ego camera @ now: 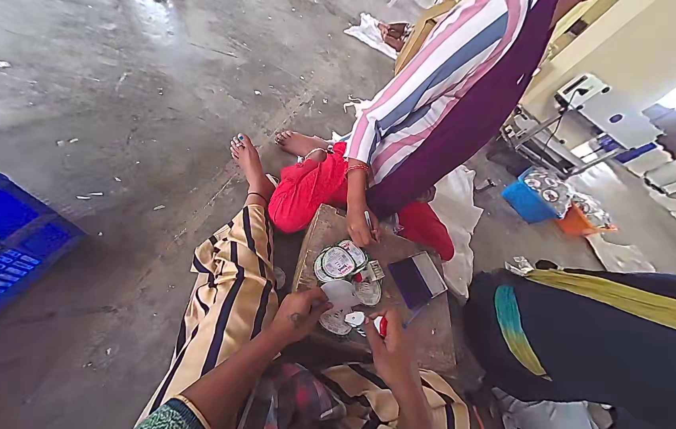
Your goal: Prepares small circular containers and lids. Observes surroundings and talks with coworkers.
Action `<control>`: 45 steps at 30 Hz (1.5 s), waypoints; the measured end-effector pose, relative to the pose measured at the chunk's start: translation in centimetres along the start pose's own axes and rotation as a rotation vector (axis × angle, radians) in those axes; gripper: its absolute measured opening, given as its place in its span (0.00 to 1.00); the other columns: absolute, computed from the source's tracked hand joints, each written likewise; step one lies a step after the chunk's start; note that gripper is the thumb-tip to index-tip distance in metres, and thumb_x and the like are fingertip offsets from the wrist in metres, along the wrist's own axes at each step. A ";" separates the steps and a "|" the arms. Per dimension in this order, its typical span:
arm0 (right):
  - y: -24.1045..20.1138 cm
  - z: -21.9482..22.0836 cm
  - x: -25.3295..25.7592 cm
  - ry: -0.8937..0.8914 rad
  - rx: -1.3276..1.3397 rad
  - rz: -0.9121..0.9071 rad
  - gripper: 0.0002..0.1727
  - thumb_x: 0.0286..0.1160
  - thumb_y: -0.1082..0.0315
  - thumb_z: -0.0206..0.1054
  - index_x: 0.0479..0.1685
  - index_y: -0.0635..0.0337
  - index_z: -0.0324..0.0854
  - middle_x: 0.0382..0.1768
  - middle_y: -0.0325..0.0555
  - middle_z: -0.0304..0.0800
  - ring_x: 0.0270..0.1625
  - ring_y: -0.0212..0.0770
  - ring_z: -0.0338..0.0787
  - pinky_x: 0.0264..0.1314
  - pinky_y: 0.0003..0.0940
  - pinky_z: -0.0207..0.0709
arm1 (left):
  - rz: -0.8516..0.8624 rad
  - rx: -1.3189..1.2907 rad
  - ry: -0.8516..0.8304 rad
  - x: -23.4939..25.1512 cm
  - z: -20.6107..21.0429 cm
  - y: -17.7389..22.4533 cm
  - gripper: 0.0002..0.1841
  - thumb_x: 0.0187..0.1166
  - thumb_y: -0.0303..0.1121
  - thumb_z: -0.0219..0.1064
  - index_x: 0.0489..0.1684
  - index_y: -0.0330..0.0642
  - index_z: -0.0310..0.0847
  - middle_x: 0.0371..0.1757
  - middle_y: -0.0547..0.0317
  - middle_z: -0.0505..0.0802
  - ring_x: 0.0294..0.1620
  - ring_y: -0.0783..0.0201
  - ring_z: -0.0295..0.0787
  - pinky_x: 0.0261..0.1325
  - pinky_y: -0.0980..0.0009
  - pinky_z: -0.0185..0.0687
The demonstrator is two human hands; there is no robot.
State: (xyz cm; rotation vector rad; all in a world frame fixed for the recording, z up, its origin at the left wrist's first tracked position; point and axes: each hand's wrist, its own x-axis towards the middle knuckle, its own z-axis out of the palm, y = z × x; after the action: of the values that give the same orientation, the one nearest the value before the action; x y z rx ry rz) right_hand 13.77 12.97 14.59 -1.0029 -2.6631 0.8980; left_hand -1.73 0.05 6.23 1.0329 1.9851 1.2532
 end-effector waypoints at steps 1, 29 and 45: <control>-0.4 0.1 0.1 -0.017 -0.016 0.017 0.16 0.81 0.64 0.63 0.56 0.71 0.79 0.34 0.56 0.85 0.35 0.51 0.87 0.39 0.54 0.79 | 0.003 -0.009 -0.008 0.0 -0.1 0.0 0.18 0.88 0.39 0.62 0.57 0.29 0.86 0.45 0.37 0.94 0.48 0.42 0.92 0.60 0.43 0.81; -3.8 2.8 1.7 -0.198 -0.316 0.165 0.22 0.86 0.60 0.63 0.68 0.69 0.75 0.45 0.64 0.91 0.51 0.64 0.93 0.53 0.62 0.82 | 0.114 0.033 -0.066 -0.2 -0.3 0.0 0.20 0.85 0.20 0.53 0.65 0.41 0.89 0.64 0.33 0.90 0.66 0.36 0.88 0.71 0.39 0.77; 7.7 -5.9 15.1 0.108 -0.349 0.508 0.33 0.89 0.56 0.59 0.85 0.69 0.62 0.70 0.72 0.81 0.74 0.70 0.81 0.74 0.67 0.70 | 0.183 0.297 -0.362 0.8 -0.8 -0.2 0.19 0.81 0.40 0.72 0.66 0.43 0.89 0.79 0.38 0.82 0.69 0.33 0.86 0.68 0.34 0.77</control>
State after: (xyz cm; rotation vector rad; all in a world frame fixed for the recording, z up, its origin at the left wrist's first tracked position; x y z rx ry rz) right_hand 8.44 30.10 13.90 -1.8046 -2.5620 0.4256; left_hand -2.85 0.26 6.32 1.4973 1.8539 0.7961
